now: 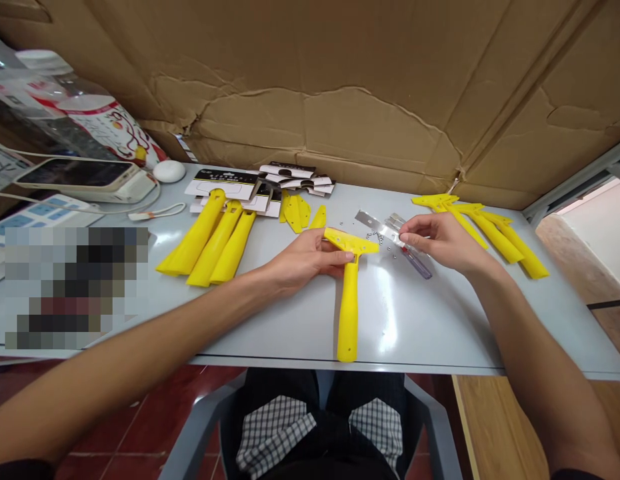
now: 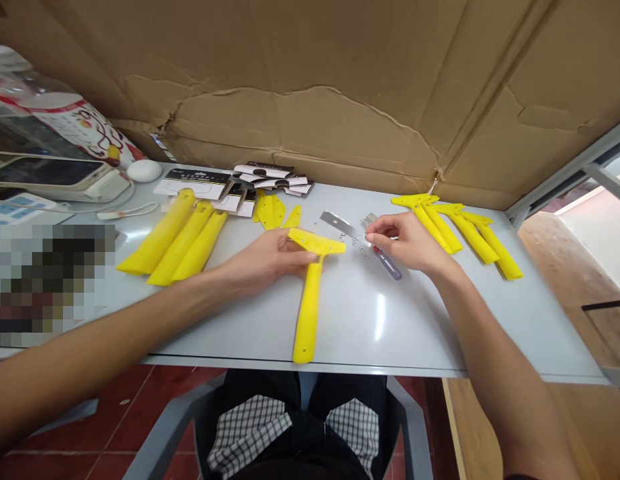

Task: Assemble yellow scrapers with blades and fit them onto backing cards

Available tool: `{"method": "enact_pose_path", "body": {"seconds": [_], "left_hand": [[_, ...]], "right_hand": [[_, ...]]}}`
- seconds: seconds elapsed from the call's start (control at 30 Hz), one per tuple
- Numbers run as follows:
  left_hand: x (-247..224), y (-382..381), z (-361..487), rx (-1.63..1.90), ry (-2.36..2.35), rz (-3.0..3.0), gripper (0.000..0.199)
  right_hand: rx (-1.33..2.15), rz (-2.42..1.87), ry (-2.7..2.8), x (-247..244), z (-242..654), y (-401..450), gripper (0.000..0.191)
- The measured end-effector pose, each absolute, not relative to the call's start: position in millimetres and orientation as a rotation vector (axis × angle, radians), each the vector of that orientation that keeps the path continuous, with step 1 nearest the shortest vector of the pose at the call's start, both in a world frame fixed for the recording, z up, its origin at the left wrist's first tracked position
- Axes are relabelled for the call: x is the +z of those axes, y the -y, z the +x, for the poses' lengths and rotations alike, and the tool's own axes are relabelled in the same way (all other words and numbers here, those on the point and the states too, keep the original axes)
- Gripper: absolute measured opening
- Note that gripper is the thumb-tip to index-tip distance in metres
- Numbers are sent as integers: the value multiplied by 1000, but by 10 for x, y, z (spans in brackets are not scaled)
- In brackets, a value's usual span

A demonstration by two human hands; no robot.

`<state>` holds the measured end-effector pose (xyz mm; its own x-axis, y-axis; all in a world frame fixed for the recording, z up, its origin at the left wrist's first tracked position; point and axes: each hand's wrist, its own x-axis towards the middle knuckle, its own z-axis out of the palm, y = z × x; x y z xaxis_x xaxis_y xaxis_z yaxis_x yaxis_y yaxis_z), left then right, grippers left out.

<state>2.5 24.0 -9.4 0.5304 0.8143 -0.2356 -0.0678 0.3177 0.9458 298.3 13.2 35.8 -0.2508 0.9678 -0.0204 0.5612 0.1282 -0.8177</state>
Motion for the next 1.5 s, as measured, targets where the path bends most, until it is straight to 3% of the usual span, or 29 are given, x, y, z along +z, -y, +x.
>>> {"method": "enact_pose_path", "body": {"seconds": [0.57, 1.5], "left_hand": [[0, -129, 67, 649, -843, 1182, 35], [22, -107, 81, 654, -875, 1184, 31]], "right_hand": [[1149, -1390, 1897, 263, 2773, -68, 28], [1134, -1461, 1770, 198, 2494, 25, 13]]}}
